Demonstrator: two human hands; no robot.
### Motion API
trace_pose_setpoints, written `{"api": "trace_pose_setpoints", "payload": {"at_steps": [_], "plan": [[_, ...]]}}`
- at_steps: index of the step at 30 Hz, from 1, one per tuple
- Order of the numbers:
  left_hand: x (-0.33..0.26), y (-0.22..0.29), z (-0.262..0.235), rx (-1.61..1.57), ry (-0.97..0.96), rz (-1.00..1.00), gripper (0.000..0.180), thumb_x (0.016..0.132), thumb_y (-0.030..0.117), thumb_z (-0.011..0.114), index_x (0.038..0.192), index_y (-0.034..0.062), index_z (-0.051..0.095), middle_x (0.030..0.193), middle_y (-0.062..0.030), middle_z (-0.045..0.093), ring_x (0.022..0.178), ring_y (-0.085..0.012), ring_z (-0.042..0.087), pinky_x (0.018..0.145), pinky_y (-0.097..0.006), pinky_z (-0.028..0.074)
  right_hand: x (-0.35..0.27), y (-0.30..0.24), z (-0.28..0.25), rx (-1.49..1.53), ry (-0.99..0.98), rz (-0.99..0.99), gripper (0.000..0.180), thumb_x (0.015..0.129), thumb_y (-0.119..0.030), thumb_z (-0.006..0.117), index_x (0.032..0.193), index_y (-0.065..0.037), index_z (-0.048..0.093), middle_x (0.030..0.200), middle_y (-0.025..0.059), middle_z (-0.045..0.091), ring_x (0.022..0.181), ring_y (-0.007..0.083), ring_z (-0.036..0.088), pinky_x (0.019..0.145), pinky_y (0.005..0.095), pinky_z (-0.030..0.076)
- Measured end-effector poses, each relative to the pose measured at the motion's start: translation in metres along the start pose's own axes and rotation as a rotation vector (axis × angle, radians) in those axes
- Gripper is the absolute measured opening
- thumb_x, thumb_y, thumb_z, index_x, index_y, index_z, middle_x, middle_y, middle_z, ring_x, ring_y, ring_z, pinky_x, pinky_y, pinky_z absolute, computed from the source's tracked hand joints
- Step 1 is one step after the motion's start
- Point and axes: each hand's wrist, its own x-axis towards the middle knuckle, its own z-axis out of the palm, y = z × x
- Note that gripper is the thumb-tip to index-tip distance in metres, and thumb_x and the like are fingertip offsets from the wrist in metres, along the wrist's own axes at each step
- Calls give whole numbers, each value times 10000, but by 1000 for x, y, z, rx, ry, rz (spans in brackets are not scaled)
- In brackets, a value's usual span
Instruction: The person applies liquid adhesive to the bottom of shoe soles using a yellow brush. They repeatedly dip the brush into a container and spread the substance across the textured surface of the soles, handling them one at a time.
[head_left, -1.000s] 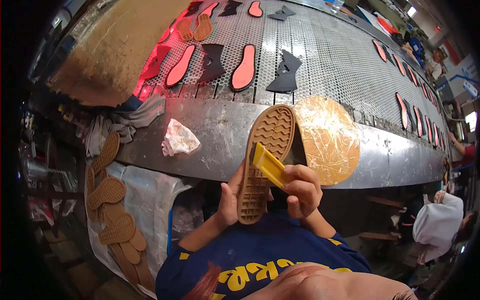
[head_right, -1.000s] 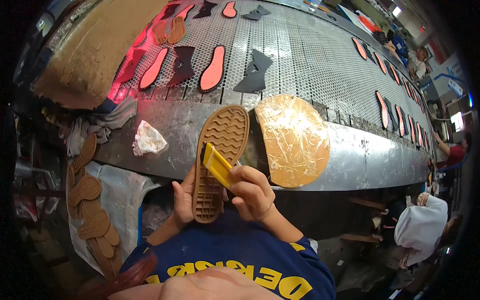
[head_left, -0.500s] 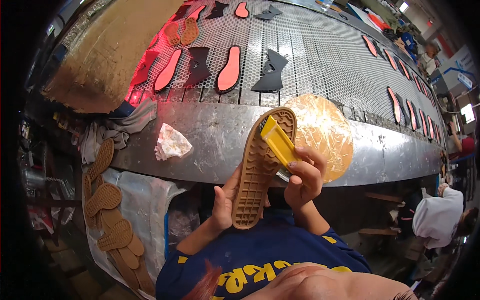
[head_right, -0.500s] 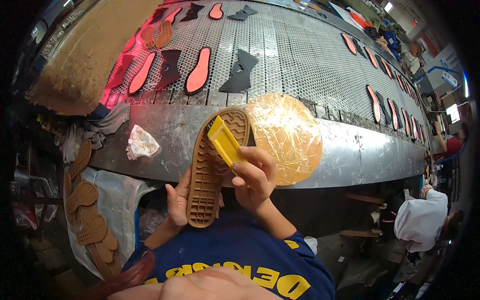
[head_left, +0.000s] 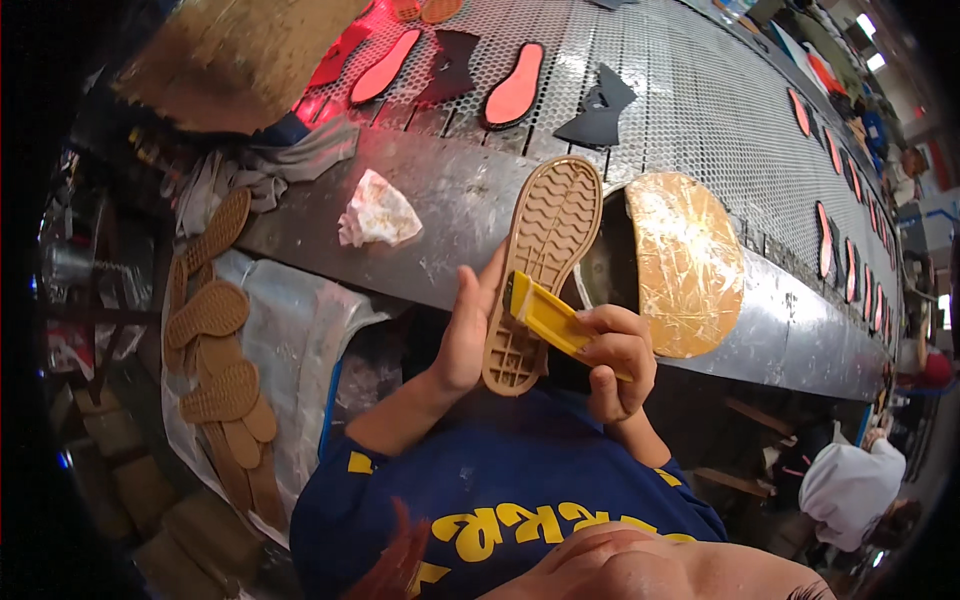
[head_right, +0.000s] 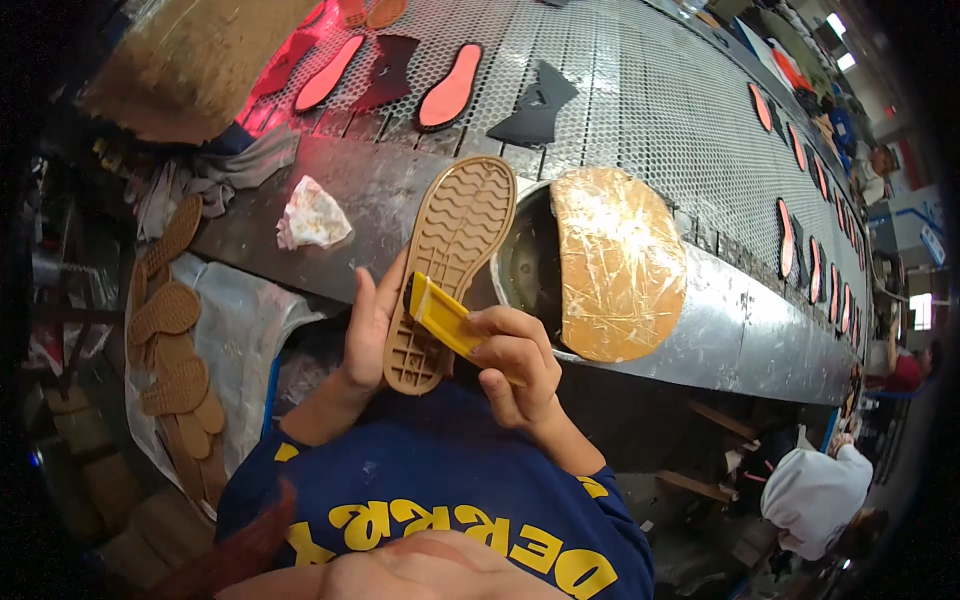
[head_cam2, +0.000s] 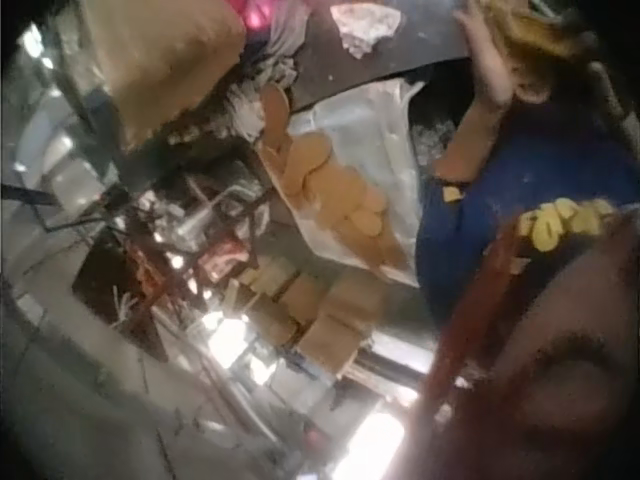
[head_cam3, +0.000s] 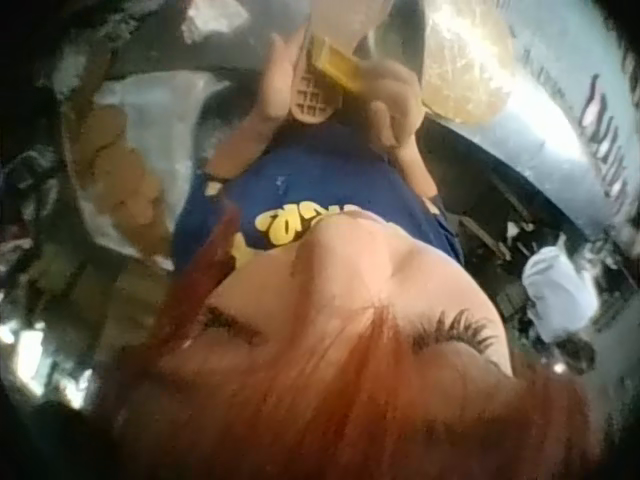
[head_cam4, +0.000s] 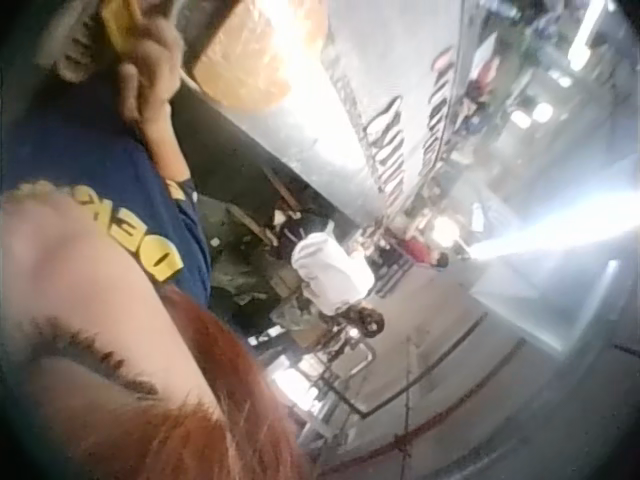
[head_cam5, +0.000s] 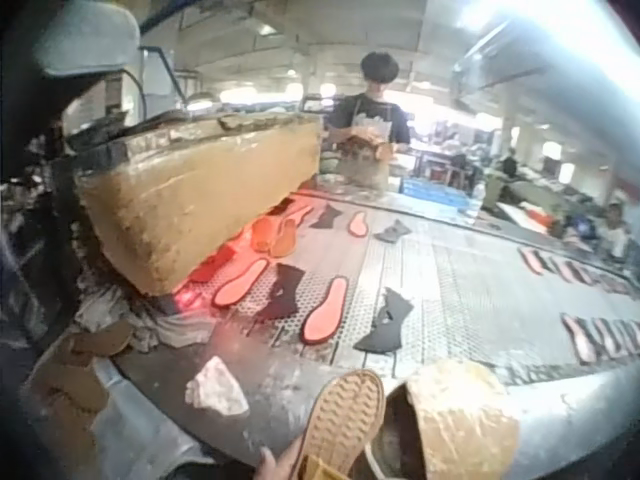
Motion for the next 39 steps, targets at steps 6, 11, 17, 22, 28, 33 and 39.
{"api": "trace_pose_setpoints", "payload": {"at_steps": [6,11,17,22,28,33,39], "plan": [[15,7,2,22,82,65,818,930,681,141,1484,80,174,1257,-92,521,819,-155,612,768,-301,514,-3,-17,1,95,-17,50,301,969,-289,511,957,9,549,1074,226,579,942,276,602,828,346,485],[22,10,4,1,180,85,800,931,673,124,1449,76,247,1203,-146,552,805,-256,642,627,-340,570,4,-23,-5,170,-57,91,316,978,-306,488,968,3,555,1065,221,588,940,268,609,824,343,485],[17,21,6,-132,195,-37,765,937,670,164,1359,56,337,1132,-110,573,745,-217,649,690,-327,554,13,-20,-7,347,-39,204,348,962,-309,476,954,21,589,1025,196,589,953,264,600,859,351,462],[14,26,7,-223,188,-103,782,934,674,181,1369,40,314,1135,-132,567,715,-249,659,690,-346,565,21,-11,-6,585,-45,292,334,954,-290,484,957,30,580,1001,196,589,945,252,588,874,374,482],[12,26,5,-473,204,-163,801,935,670,144,1405,39,292,1247,-191,525,876,-316,656,800,-420,538,40,3,-5,780,-163,265,340,980,-291,453,976,26,574,962,200,611,748,191,599,577,237,481],[9,29,1,-320,135,-258,822,918,691,158,1401,39,285,1223,-190,538,882,-300,665,647,-432,589,53,17,2,816,-231,189,297,996,-280,463,904,-12,553,846,165,644,660,166,573,548,236,452],[8,34,-2,-299,-30,-430,820,905,705,166,1378,47,291,1162,-225,554,820,-335,675,530,-453,598,69,20,7,917,-304,114,279,988,-313,484,822,-92,521,660,75,623,547,156,520,527,294,364]]}}
